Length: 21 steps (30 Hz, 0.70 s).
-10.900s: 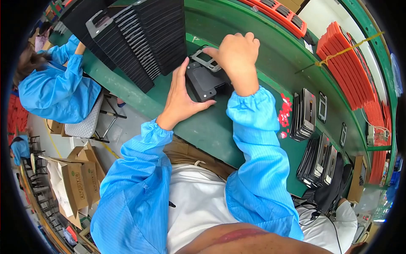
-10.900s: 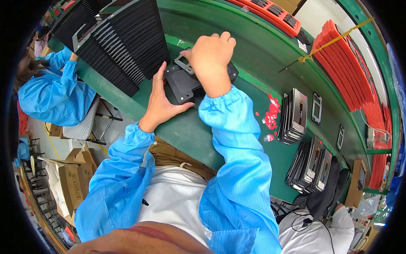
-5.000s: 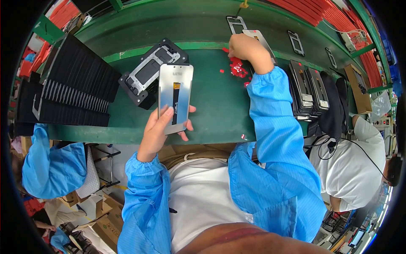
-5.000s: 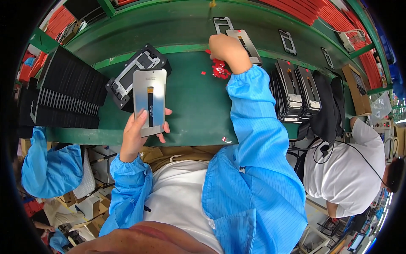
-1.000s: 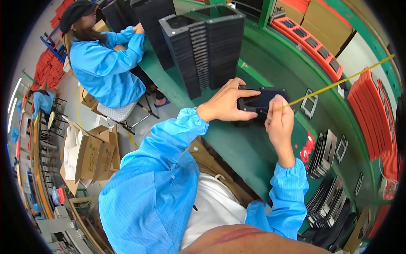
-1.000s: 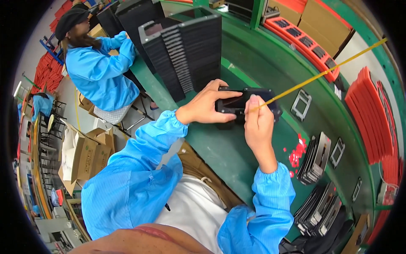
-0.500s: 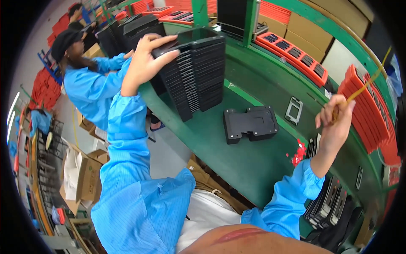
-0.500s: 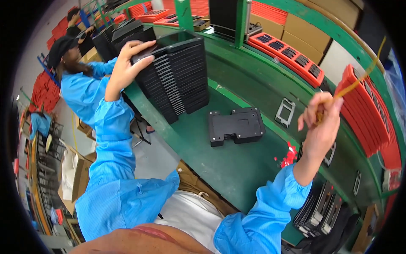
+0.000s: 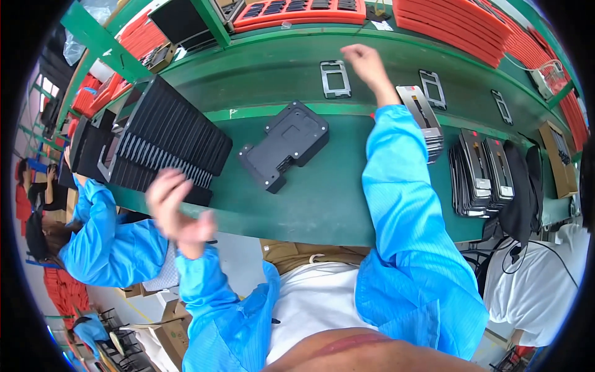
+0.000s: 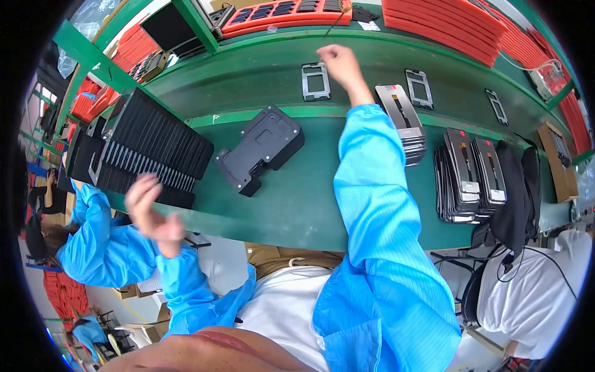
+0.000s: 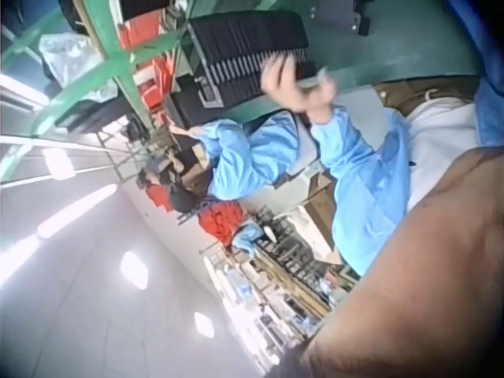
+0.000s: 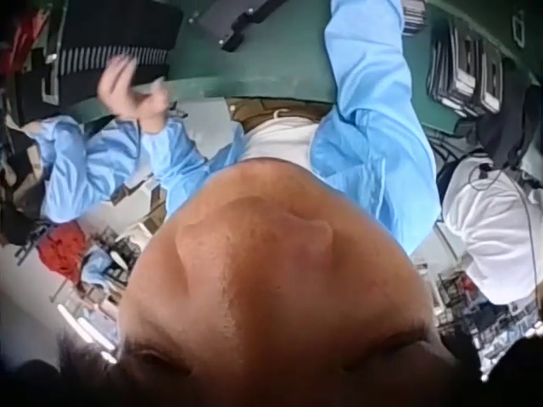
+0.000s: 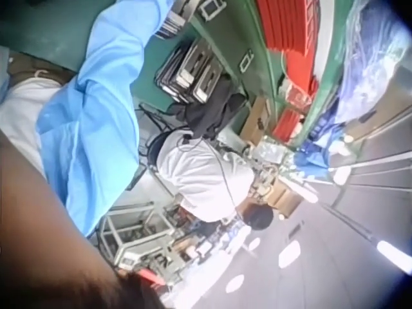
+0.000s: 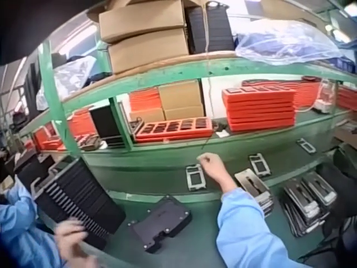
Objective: Assembling electronic components and housings on a production line.
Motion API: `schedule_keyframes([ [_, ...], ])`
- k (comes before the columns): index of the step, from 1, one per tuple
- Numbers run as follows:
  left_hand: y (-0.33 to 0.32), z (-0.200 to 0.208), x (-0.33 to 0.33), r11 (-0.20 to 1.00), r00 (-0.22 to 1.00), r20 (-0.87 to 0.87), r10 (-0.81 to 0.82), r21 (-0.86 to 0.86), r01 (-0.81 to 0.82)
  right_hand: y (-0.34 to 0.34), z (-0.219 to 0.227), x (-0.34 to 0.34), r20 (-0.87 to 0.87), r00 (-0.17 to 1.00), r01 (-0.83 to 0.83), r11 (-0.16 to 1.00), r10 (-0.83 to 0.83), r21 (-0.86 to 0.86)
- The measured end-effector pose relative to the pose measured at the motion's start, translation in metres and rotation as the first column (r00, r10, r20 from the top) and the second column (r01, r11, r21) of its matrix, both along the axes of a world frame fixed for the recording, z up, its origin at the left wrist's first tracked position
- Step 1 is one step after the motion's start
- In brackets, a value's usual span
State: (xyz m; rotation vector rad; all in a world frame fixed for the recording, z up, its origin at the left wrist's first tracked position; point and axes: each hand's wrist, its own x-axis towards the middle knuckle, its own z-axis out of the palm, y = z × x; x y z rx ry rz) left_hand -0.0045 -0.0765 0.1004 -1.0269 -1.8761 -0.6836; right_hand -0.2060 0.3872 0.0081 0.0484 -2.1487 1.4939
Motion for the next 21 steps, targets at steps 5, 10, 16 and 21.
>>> schedule_keyframes([
  [5, 0.074, -0.072, 0.001, 0.997, 0.745, 0.663, 0.075, -0.072, -0.036, -0.020, -0.039, -0.017, -0.048, 0.978, 0.177, 0.679, -0.204, 0.713],
  [10, 0.078, -0.096, -0.003, 0.991, 0.737, 0.669, 0.095, 0.005, -0.132, -0.016, -0.036, -0.027, 0.023, 0.964, 0.096, 0.427, -0.265, 0.899],
  [16, 0.071, -0.099, -0.011, 0.990, 0.731, 0.682, 0.009, 0.098, -0.104, -0.025, 0.005, -0.007, -0.071, 0.924, 0.255, 0.469, -0.375, 0.845],
  [21, 0.068, -0.105, -0.011, 0.972, 0.704, 0.707, -0.064, 0.204, -0.117, -0.093, 0.062, 0.061, 0.216, 0.972, -0.192, 0.854, 0.096, 0.484],
])
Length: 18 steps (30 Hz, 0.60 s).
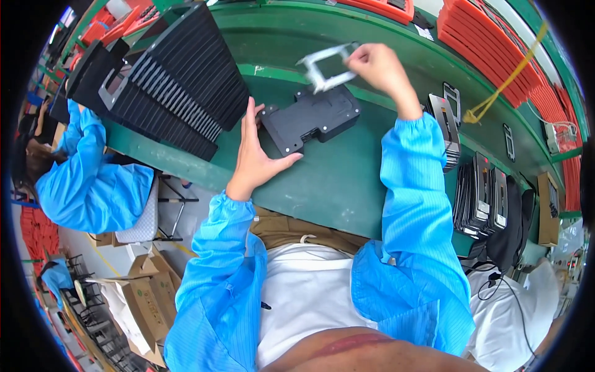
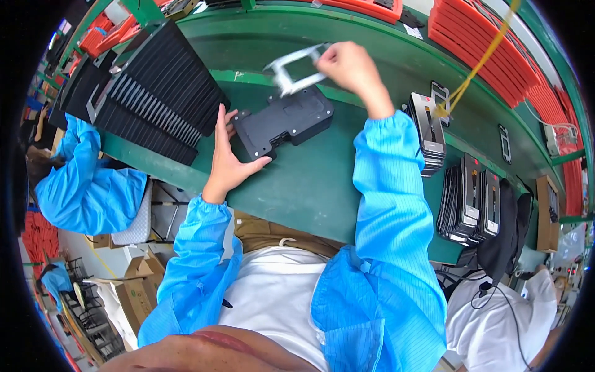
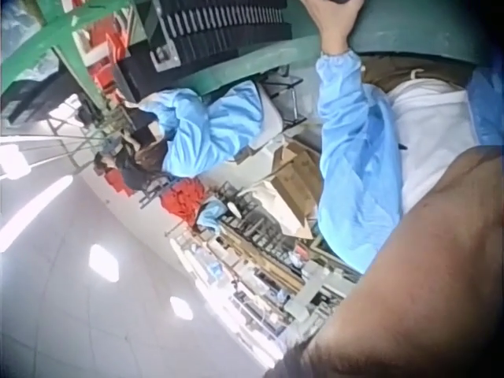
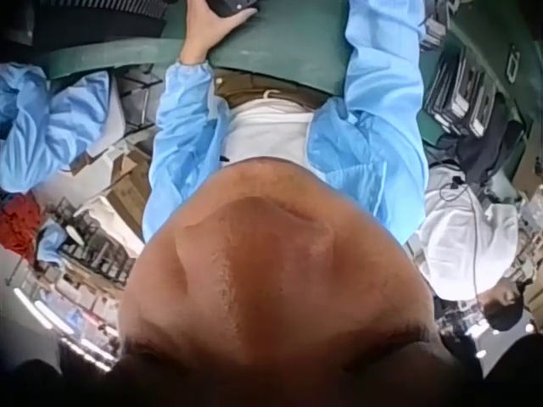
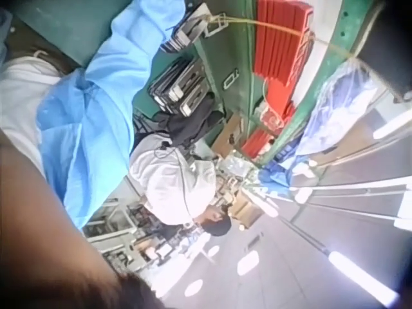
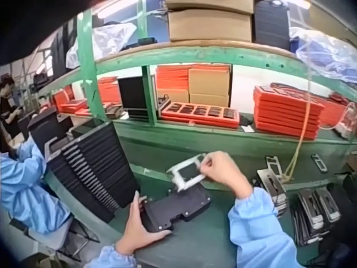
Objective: Assembling electronic components and housings on a production line.
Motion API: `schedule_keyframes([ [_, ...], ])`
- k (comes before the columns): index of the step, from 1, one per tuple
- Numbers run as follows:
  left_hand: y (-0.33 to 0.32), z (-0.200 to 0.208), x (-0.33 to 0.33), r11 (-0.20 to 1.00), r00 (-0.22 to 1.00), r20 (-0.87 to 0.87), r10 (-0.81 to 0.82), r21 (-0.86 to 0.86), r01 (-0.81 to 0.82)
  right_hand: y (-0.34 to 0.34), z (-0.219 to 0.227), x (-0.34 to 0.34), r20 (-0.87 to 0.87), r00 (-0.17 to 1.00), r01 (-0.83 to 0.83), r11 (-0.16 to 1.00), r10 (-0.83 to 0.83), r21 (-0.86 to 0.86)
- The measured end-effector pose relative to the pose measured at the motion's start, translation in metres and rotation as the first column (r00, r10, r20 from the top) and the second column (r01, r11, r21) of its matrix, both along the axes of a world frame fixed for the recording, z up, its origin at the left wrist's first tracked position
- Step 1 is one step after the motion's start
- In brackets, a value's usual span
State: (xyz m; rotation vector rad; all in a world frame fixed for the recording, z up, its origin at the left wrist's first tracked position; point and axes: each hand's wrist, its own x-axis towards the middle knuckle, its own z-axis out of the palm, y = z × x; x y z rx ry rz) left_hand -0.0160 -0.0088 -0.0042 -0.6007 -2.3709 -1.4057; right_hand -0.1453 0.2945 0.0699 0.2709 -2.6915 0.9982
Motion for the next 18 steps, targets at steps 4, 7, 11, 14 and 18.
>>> schedule_keyframes([
  [4, 0.000, -0.001, 0.000, 1.000, 1.000, 0.027, -0.007, -0.002, 0.007, -0.060, -0.007, 0.072, 0.027, 0.998, -0.068, 0.958, 0.063, 0.278],
  [7, 0.001, 0.002, 0.001, 1.000, 1.000, -0.004, -0.010, 0.004, 0.010, -0.076, -0.022, 0.086, -0.126, 0.991, 0.010, 0.908, 0.047, 0.418],
  [11, 0.000, 0.024, 0.007, 0.984, 1.000, 0.013, -0.017, -0.179, 0.019, -0.084, -0.030, 0.091, -0.294, 0.953, 0.089, 0.853, 0.078, 0.515],
  [14, 0.002, 0.029, 0.007, 0.960, 0.999, 0.033, -0.029, -0.278, 0.037, -0.079, -0.028, 0.096, -0.291, 0.954, 0.101, 0.837, 0.072, 0.538],
  [18, 0.003, 0.036, 0.000, 0.940, 0.998, 0.011, -0.060, -0.335, 0.060, -0.041, -0.002, 0.096, -0.138, 0.984, -0.036, 0.890, 0.110, 0.455],
])
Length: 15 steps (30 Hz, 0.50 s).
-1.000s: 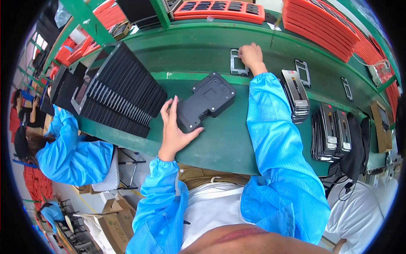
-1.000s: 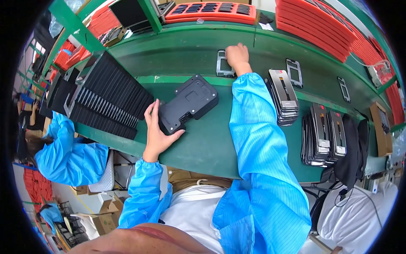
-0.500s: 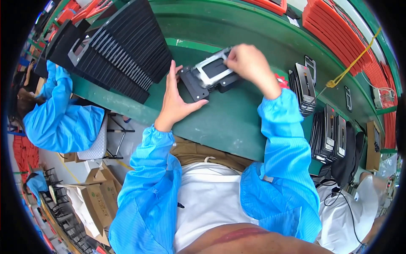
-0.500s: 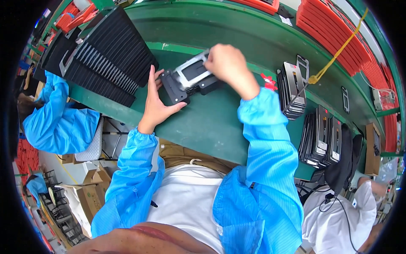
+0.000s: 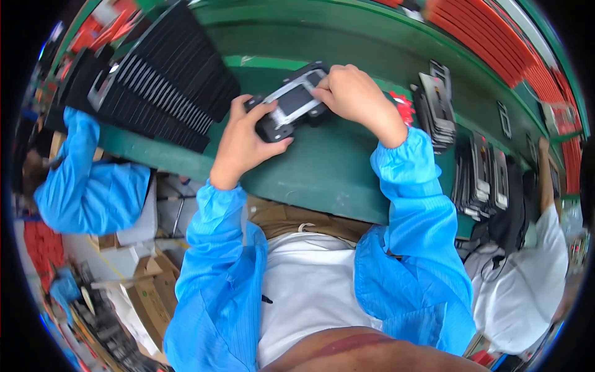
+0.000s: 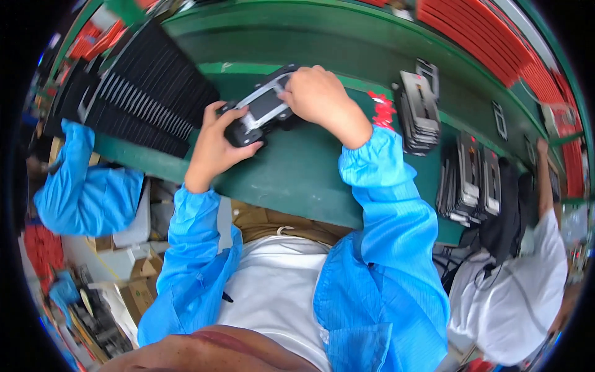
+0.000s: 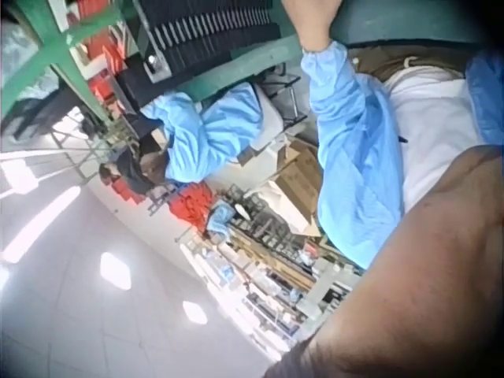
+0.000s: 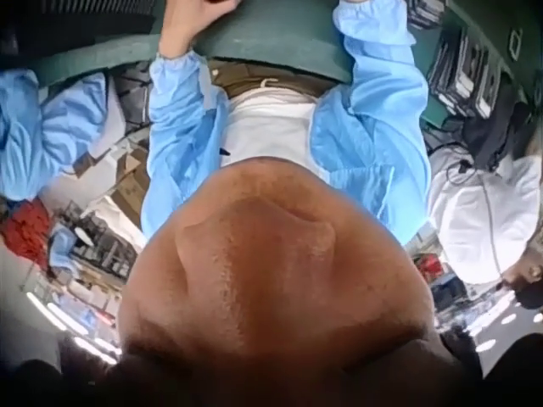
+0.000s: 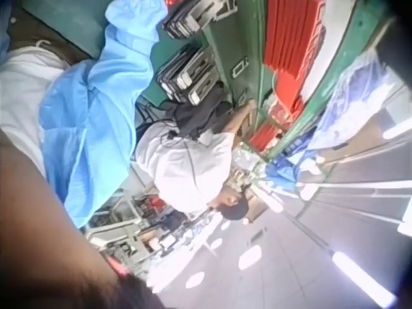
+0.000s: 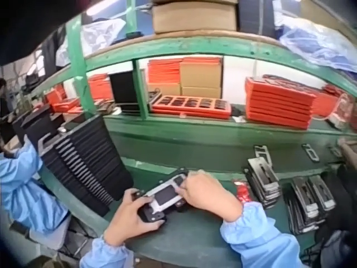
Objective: Assembling electronic components and housings on a production line.
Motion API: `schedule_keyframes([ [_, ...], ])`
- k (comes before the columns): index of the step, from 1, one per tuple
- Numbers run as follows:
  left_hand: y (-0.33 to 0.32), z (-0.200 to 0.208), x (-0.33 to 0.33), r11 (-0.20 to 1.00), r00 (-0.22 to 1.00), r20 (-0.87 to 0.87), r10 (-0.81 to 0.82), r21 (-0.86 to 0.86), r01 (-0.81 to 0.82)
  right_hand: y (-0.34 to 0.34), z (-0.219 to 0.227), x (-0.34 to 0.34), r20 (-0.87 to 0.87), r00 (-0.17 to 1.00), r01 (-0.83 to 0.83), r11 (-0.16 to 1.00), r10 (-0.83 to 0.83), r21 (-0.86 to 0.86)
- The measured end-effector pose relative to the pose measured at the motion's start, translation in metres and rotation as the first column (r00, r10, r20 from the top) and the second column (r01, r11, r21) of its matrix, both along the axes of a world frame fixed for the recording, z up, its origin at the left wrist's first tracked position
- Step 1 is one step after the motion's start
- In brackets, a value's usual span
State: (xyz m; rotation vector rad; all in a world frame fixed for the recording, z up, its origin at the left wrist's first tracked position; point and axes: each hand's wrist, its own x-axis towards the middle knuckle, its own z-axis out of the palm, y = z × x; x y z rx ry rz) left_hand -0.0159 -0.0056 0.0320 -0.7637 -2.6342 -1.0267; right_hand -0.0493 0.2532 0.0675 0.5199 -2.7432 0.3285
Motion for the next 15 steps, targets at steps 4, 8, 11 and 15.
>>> schedule_keyframes([
  [4, -0.009, -0.003, 0.002, 0.999, 0.999, -0.047, -0.004, -0.049, 0.002, 0.068, 0.042, -0.001, 0.257, 0.962, 0.127, 0.983, -0.089, -0.134],
  [8, 0.005, -0.028, 0.013, 0.984, 0.993, -0.081, 0.082, 0.165, -0.068, 0.174, 0.026, 0.004, 0.247, 0.858, 0.471, 0.881, -0.450, -0.031],
  [11, 0.005, -0.033, 0.016, 0.956, 0.986, -0.112, 0.122, 0.280, -0.087, 0.237, -0.007, 0.004, 0.279, 0.757, 0.628, 0.775, -0.591, -0.061],
  [15, -0.001, -0.037, 0.018, 0.941, 0.963, -0.217, 0.163, 0.328, -0.085, 0.261, -0.015, 0.001, 0.517, 0.635, 0.715, 0.690, -0.574, -0.112],
])
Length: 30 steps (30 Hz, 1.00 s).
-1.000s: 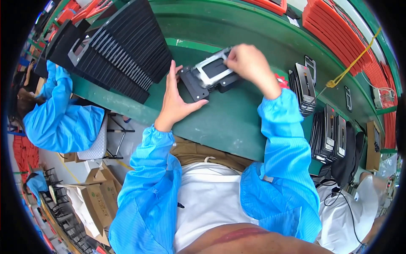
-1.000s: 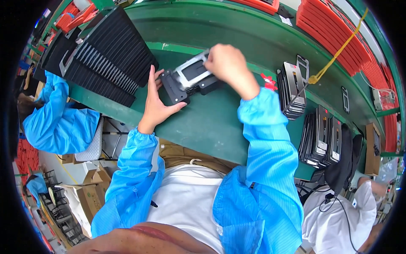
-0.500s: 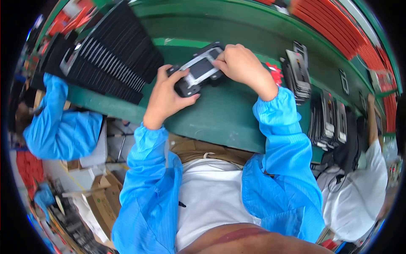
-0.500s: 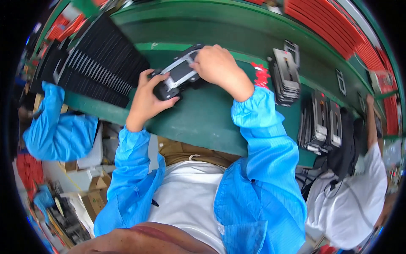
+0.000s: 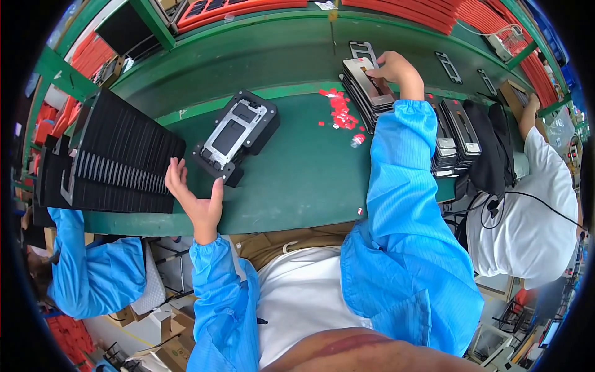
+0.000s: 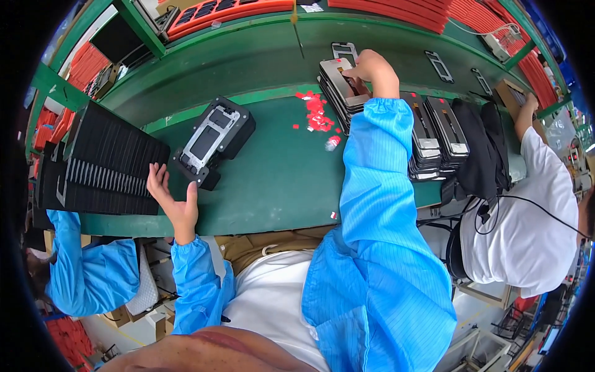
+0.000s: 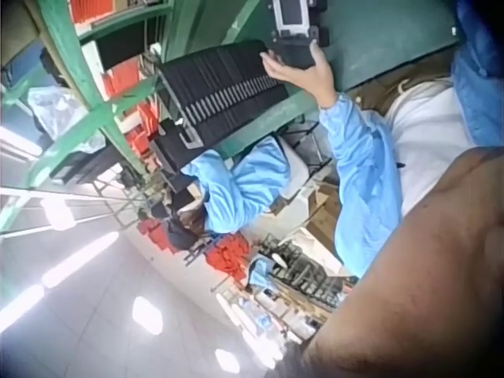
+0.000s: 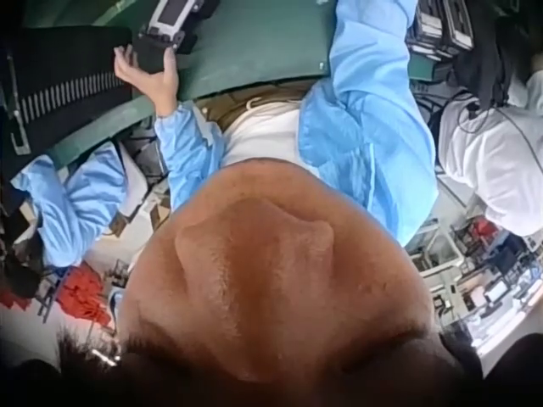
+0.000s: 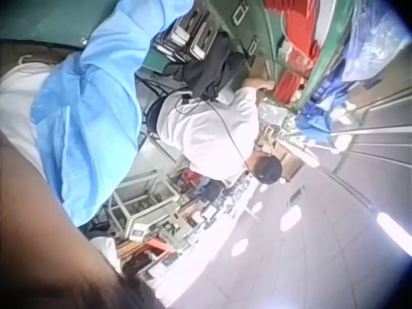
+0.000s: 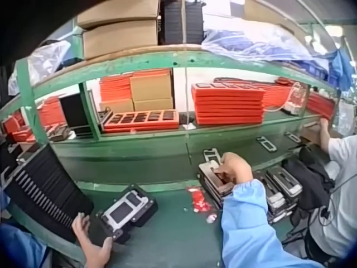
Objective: Assembling electronic components and housings on a production line.
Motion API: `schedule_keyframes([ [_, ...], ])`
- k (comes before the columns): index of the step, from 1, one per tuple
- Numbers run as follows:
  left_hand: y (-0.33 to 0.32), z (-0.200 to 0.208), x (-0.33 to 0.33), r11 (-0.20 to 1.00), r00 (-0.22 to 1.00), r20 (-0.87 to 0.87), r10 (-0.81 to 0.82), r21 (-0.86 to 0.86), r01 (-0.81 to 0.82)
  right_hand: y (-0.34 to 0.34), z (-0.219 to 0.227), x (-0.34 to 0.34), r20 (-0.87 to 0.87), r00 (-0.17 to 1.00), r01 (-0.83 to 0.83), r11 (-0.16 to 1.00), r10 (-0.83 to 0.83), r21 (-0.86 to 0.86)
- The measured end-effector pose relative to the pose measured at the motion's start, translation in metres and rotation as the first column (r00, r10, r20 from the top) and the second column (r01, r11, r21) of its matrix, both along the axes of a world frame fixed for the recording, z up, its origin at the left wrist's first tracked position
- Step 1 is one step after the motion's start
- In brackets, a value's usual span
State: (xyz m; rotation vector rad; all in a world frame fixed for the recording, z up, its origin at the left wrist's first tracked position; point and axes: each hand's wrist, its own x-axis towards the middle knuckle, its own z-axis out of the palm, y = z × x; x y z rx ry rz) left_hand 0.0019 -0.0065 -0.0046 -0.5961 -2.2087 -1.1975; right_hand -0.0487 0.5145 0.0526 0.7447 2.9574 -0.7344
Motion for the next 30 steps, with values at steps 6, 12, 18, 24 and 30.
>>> schedule_keyframes([
  [6, 0.008, 0.001, 0.012, 0.996, 0.921, -0.388, -0.024, 0.073, 0.056, -0.002, 0.021, 0.002, 0.249, 0.962, 0.106, 0.994, -0.108, 0.021],
  [12, 0.043, 0.004, 0.029, 0.873, 0.891, -0.161, -0.424, 0.188, 0.450, -0.018, 0.055, 0.027, -0.188, 0.978, -0.122, 0.981, 0.093, -0.148],
  [18, 0.099, 0.017, 0.028, 0.512, 0.382, 0.382, -0.841, 0.791, 0.336, -0.134, 0.072, 0.029, -0.343, 0.715, -0.660, 0.427, 0.609, -0.618],
  [24, 0.105, 0.022, 0.032, 0.342, 0.130, 0.327, -0.936, 0.932, 0.118, -0.195, 0.044, 0.012, -0.294, 0.650, -0.556, 0.175, 0.701, -0.813],
  [30, 0.096, 0.016, 0.026, 0.368, 0.138, 0.344, -0.929, 0.902, 0.227, -0.207, 0.044, 0.010, -0.330, 0.661, -0.685, 0.362, 0.674, -0.633],
])
